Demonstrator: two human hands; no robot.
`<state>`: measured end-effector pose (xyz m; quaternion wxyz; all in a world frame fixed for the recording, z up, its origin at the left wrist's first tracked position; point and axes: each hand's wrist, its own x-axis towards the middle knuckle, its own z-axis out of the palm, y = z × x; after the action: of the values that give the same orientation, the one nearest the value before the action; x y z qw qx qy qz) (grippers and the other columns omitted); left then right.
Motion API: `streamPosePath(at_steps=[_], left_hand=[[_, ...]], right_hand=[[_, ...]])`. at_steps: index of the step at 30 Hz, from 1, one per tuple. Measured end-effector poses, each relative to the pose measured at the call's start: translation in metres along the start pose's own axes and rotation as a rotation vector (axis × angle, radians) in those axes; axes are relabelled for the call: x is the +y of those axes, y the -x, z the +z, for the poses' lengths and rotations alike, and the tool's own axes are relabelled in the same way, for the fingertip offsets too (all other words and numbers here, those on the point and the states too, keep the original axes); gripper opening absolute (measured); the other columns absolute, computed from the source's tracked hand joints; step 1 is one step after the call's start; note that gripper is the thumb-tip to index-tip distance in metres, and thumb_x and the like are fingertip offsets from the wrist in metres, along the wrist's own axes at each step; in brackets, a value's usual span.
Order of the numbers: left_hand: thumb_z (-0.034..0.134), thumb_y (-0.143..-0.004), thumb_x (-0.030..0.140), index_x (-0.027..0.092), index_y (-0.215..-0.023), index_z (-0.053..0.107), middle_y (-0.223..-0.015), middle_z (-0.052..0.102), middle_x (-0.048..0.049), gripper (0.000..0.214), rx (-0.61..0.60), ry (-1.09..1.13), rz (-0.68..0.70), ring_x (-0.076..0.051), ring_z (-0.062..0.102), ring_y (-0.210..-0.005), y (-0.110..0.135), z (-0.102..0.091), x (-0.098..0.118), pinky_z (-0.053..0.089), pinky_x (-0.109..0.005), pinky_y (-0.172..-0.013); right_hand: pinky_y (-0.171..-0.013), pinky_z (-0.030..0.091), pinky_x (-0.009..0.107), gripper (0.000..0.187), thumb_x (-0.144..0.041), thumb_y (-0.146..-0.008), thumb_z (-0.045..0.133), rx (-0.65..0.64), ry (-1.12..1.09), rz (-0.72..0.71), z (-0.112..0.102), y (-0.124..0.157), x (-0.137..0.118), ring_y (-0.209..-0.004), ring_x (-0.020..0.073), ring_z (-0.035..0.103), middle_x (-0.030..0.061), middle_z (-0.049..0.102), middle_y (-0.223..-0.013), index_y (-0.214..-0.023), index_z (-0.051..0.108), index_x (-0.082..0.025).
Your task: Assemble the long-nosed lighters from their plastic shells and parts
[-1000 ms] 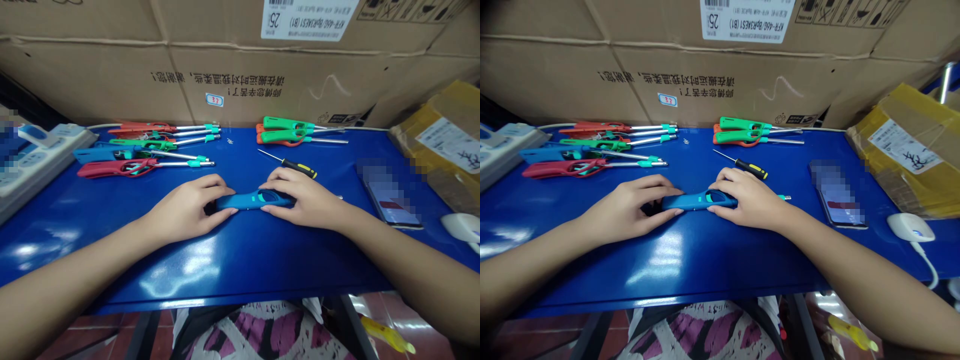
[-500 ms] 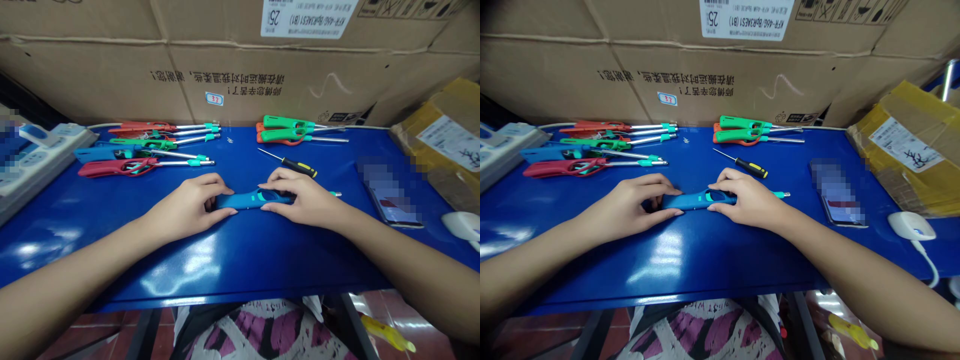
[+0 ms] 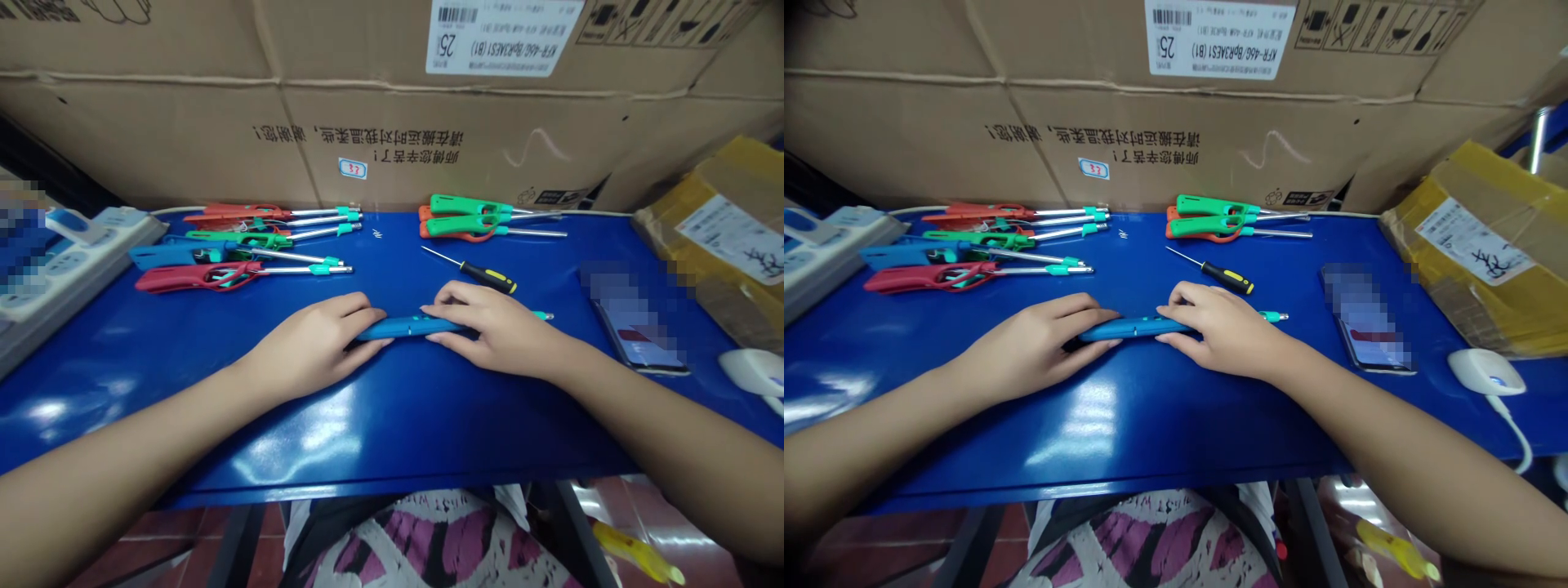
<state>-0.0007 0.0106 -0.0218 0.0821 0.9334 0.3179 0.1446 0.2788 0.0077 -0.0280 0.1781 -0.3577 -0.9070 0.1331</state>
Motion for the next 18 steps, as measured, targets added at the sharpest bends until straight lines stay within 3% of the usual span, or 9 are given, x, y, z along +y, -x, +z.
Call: streamPosePath(at_steps=[10,18], left_hand=[[0.044,-0.105,0.03,0.009,-0.123,0.062,-0.106,0.07,-0.0128,0.033,-0.001,0.034,0.102,-0.024,0.068,-0.095,0.0,0.001,-0.001,0.057,-0.036,-0.085],[0.046,-0.105,0.028,0.008,-0.123,0.062,-0.103,0.07,-0.0127,0.032,0.016,0.027,0.096,-0.023,0.068,-0.091,-0.001,-0.002,-0.004,0.056,-0.034,-0.082]], right_hand=[[-0.084,0.05,0.041,0.03,-0.037,-0.102,0.054,-0.05,0.102,-0.016,-0.005,-0.001,-0.006,-0.095,0.0234,0.067,0.0083,0.07,-0.114,-0.12,0.071,-0.02],[-0.082,0.053,0.036,0.026,-0.038,-0.098,0.06,0.014,0.087,-0.016,-0.011,0.001,0.002,-0.092,0.0227,0.071,0.0077,0.076,-0.103,-0.109,0.076,-0.02]])
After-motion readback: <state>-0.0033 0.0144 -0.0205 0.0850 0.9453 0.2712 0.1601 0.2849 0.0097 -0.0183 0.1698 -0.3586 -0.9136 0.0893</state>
